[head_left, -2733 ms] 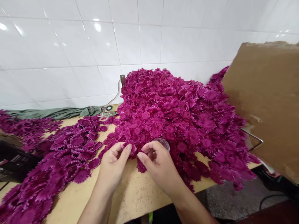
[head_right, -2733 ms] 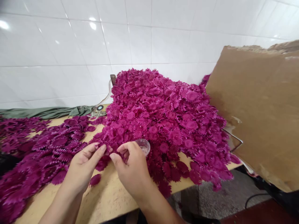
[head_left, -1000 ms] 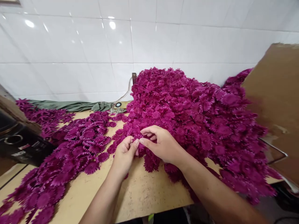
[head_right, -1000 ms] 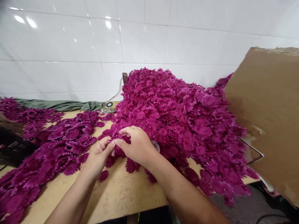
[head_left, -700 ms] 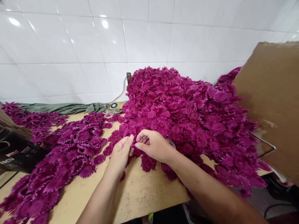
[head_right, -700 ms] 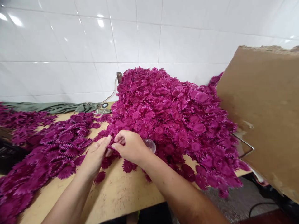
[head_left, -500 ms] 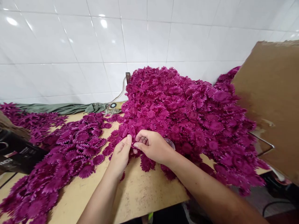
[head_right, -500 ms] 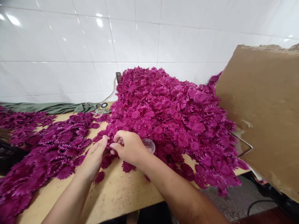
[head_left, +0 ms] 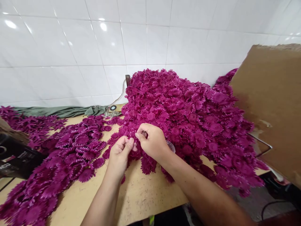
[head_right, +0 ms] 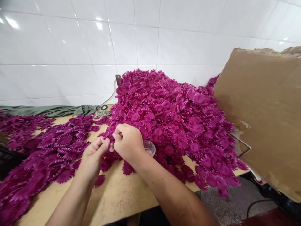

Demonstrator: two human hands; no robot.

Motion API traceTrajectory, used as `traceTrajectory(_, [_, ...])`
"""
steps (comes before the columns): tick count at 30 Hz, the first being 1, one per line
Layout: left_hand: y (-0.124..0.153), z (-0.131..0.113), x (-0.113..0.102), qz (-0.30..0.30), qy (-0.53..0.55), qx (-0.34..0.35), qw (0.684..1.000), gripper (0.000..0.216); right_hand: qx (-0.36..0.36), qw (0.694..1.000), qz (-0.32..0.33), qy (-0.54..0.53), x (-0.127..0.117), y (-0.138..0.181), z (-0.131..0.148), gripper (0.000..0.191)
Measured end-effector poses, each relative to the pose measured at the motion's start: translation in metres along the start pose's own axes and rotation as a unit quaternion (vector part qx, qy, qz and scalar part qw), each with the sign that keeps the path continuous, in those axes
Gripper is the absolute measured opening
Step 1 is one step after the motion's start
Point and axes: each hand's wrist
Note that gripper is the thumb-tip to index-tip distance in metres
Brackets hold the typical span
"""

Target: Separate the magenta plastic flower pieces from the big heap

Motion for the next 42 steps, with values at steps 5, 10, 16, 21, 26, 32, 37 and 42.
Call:
traceTrajectory(5, [0.006,0.000,-0.015,-0.050,0.007,0.015,0.999,0.026,0.127,0.986,-0.101,0.029,-0.028,-0.015,-0.032,0.019])
traceTrajectory(10, [0.003,-0.003,-0.001,0.020,0.018,-0.041,0.999,0.025,0.036,0.976,0.085,-0.198,-0.018,0.003,-0.014,0.008])
traceTrajectory(16, [0.001,0.001,0.011,0.026,0.027,-0.007,0.999,0.027,0.021,0.983,0.100,-0.150,-0.004,0.014,0.006,0.013])
traceTrajectory(21, [0.005,0.007,-0.001,-0.031,0.036,0.037,0.998,0.030,0.027,0.998,-0.056,-0.027,-0.019,-0.001,-0.018,0.016])
traceTrajectory(26, [0.004,0.008,-0.010,-0.026,0.063,-0.023,0.997,0.030,0.109,0.983,-0.146,-0.032,-0.038,-0.014,-0.044,0.011])
traceTrajectory(32, [0.002,0.000,-0.001,0.009,0.065,-0.077,0.995,0.026,0.178,0.940,-0.013,-0.290,-0.021,-0.007,-0.028,0.013])
traceTrajectory(37, [0.001,-0.003,0.000,0.001,0.077,-0.098,0.992,0.029,0.179,0.933,-0.037,-0.309,-0.019,-0.007,-0.025,0.017])
traceTrajectory(42, [-0.010,-0.001,0.006,-0.045,0.042,-0.068,0.996,0.028,0.202,0.923,-0.033,-0.327,-0.015,-0.007,-0.029,0.016])
Point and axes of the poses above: each hand's wrist, its own y-axis away from the middle knuckle, its own x-axis out of the palm, z = x × y, and after that the axes turned 11 degrees about -x, right-handed
